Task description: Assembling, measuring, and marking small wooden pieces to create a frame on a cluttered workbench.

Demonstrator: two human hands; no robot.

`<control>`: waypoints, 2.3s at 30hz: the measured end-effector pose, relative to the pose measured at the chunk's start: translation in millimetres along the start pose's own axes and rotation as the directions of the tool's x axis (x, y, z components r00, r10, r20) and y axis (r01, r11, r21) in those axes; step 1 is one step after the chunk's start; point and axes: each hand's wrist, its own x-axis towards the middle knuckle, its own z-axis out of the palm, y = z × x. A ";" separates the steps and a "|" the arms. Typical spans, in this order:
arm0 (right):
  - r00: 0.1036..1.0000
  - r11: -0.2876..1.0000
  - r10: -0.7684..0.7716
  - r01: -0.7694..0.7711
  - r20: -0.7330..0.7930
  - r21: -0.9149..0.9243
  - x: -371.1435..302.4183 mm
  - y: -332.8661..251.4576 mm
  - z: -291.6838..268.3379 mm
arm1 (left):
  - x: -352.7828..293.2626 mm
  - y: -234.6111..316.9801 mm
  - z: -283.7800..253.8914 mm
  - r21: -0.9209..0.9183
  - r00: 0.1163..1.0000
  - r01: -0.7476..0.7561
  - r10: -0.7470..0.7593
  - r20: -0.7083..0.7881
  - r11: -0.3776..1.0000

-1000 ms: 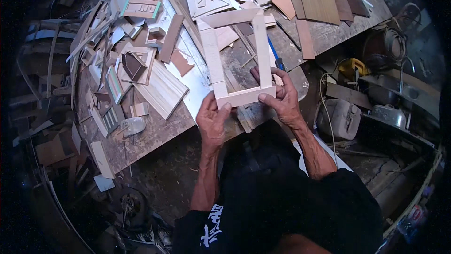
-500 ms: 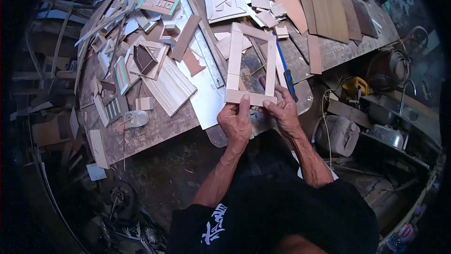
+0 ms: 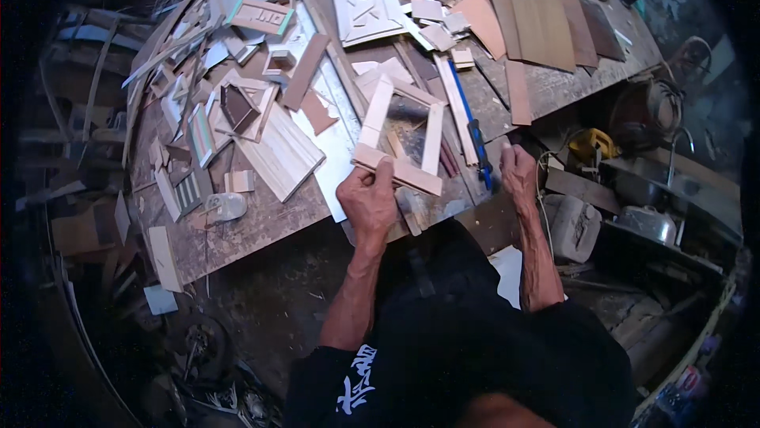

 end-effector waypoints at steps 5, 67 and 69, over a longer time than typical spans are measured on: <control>1.000 0.983 -0.011 0.015 0.022 -0.183 14.2 23.5 2.1 | -4.3 5.7 -9.0 0.039 1.000 0.005 -0.006 0.021 0.999; 0.697 0.655 -0.452 -0.164 0.557 0.738 -5.8 -101.6 10.6 | -25.1 30.5 10.1 0.186 0.842 0.101 -0.183 0.508 0.977; 0.713 0.631 -0.482 -0.120 0.509 0.766 -6.7 -102.2 12.4 | -25.6 30.8 10.8 0.171 0.842 0.103 -0.177 0.509 0.980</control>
